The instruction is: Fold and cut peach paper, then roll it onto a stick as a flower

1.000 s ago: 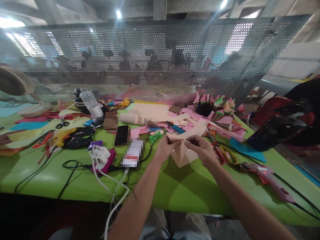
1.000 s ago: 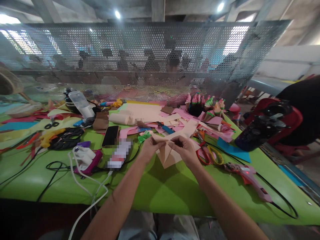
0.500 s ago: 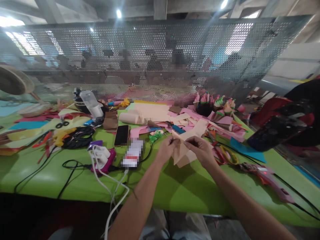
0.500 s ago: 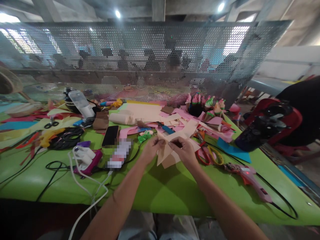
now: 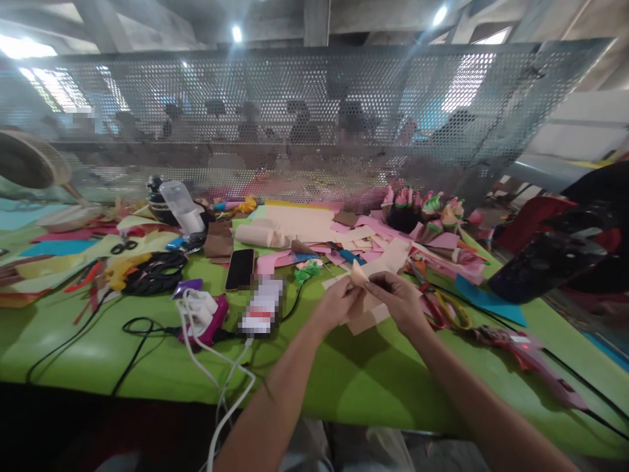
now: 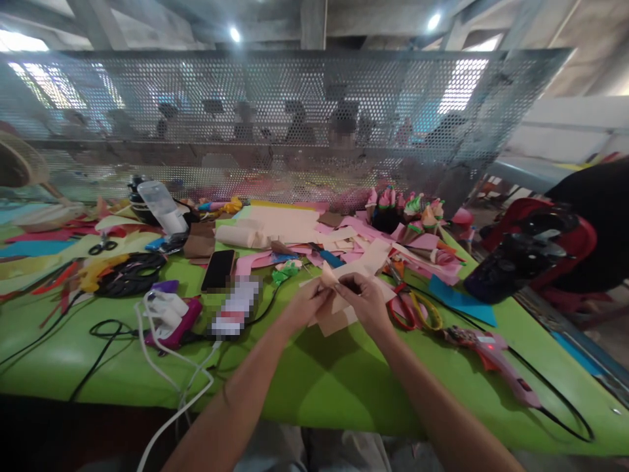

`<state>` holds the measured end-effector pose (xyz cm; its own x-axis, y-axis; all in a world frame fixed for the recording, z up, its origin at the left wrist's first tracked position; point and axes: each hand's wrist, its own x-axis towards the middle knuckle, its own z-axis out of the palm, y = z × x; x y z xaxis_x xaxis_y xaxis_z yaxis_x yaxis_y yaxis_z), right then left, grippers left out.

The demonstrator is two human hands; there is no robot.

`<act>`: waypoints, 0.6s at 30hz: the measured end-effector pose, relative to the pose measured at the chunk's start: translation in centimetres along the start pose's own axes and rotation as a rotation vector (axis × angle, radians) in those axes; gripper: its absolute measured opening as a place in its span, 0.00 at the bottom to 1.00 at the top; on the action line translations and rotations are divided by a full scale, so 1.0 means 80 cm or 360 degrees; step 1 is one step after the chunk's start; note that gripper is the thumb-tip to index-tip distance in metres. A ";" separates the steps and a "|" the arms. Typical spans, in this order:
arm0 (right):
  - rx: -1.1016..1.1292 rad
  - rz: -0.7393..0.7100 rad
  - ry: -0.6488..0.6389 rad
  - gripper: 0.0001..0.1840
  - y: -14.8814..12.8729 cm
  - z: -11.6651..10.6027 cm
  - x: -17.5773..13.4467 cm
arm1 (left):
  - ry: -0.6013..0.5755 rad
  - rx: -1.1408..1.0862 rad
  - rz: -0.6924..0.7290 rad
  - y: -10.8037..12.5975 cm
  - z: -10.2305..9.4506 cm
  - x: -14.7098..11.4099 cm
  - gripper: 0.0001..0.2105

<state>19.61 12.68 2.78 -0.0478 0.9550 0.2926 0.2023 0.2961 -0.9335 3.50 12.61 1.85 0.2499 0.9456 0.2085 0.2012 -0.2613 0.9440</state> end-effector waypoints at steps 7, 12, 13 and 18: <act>0.0138 0.0083 0.0031 0.15 -0.006 0.000 -0.001 | -0.0110 0.0018 0.0101 0.001 -0.002 -0.004 0.09; 0.0290 0.0125 0.0084 0.15 -0.007 -0.002 0.002 | -0.0364 0.0130 0.0089 -0.004 0.004 -0.005 0.20; 0.0311 0.0128 0.0091 0.14 -0.008 -0.002 0.002 | -0.0385 0.0145 0.0075 -0.004 0.004 -0.005 0.21; 0.0387 0.0145 0.0082 0.12 -0.008 -0.001 0.002 | -0.0410 0.0194 -0.0008 0.000 0.001 -0.008 0.17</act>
<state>19.53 12.68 3.45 0.0109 0.9777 0.2095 -0.0378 0.2098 -0.9770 3.39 11.98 1.70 0.4779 0.8705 0.1173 0.3114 -0.2928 0.9040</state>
